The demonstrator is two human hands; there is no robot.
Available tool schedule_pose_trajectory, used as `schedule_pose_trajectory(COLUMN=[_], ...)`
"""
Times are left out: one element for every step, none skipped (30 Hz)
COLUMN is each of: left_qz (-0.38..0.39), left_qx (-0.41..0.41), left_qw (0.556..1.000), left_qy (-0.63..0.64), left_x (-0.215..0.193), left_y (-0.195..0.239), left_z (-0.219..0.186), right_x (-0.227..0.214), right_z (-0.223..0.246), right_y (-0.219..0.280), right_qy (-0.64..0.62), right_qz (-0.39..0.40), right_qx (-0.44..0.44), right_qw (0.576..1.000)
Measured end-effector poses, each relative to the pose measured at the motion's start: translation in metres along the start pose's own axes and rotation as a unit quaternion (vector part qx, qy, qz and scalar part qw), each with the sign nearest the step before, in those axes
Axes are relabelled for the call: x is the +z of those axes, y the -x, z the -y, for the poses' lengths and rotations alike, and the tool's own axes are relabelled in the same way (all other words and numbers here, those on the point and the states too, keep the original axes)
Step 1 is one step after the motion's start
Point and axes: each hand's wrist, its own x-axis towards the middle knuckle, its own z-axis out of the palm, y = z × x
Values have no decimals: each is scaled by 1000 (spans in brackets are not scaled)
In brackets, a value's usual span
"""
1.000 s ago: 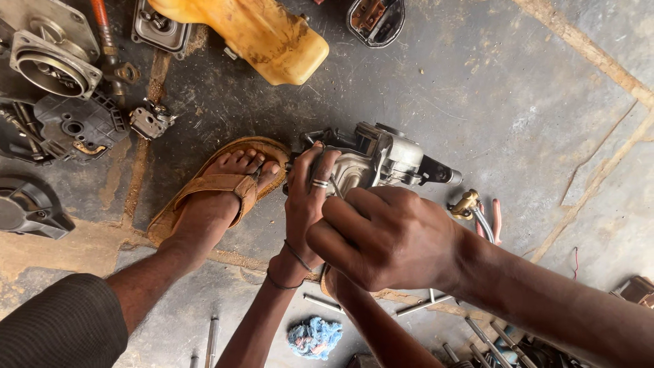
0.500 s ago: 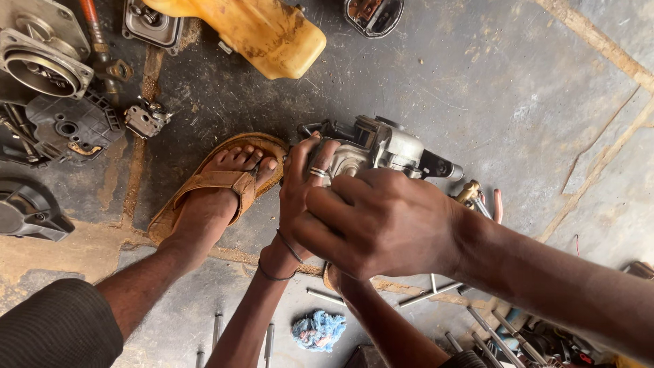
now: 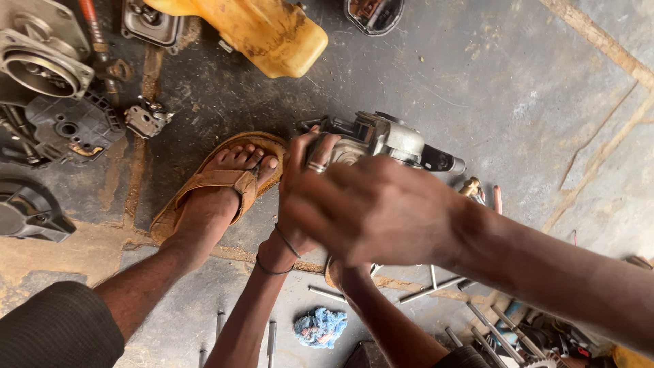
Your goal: The person sits on the floor and uses a screwdriver to loosen and remove screws from a small engine block. They remove a metal cover, set it aside, and continue to unscrew additional fasteners from the engine casing.
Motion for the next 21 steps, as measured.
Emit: schedule_pose_trajectory(left_qz=[7, 14, 25, 52, 75, 99, 88, 77, 65, 32, 1, -32, -39, -47, -53, -40, -30, -19, -26, -33, -40], left_qx=[31, 61, 91, 59, 29, 0, 6, 12, 19, 18, 19, 19, 10, 1, -8, -24, -38, -53, -50, -47, -43], left_qw=[999, 998, 995, 996, 996, 994, 994, 993, 992, 992, 991, 989, 986, 982, 979, 977, 974, 971, 970, 970, 969], left_qy=[-10, -21, -28, -37, -45, -53, -69, -86, -103, -118, -132, -146, -164, -182, -197, -207, -221, -234, -235, -237, -239], left_x=[-1, -1, -1, -3, -4, -4, -4, -4, -3, -1, 3, 7, 10, 13, 16, 19, 19, 18, 18, 20, 22], left_y=[-6, -14, -18, -19, -21, -22, -23, -23, -21, -20, -18, -17, -17, -18, -19, -21, -26, -30, -32, -34, -36], left_z=[0, 0, -1, -4, -7, -10, -13, -17, -20, -24, -29, -33, -36, -39, -41, -43, -44, -43, -42, -40, -36], right_x=[2, 3, 3, 3, 3, 3, 2, 3, 3, 3, 4, 4, 4, 3, 1, 0, 0, 0, 0, 1, 3], right_z=[-3, -5, -4, -2, 0, 2, 7, 13, 18, 21, 21, 21, 18, 16, 15, 16, 16, 16, 14, 12, 10], right_y=[3, 6, 11, 16, 19, 23, 26, 26, 25, 25, 23, 22, 20, 18, 17, 16, 12, 8, 3, -1, -6], right_qy=[-3, -7, -11, -30, -45, -59, -47, -35, -21, -27, -32, -36, -27, -18, -8, 10, 28, 47, 87, 128, 168], right_qz=[-15, -31, -43, -39, -35, -31, -44, -57, -70, -74, -78, -82, -96, -110, -123, -105, -91, -78, -81, -84, -89], right_qx=[23, 45, 72, 121, 167, 213, 229, 244, 259, 286, 314, 341, 356, 371, 387, 398, 408, 418, 431, 444, 455], right_qw=[1000, 998, 996, 991, 984, 975, 971, 967, 963, 955, 946, 936, 929, 922, 914, 911, 908, 904, 894, 883, 870])
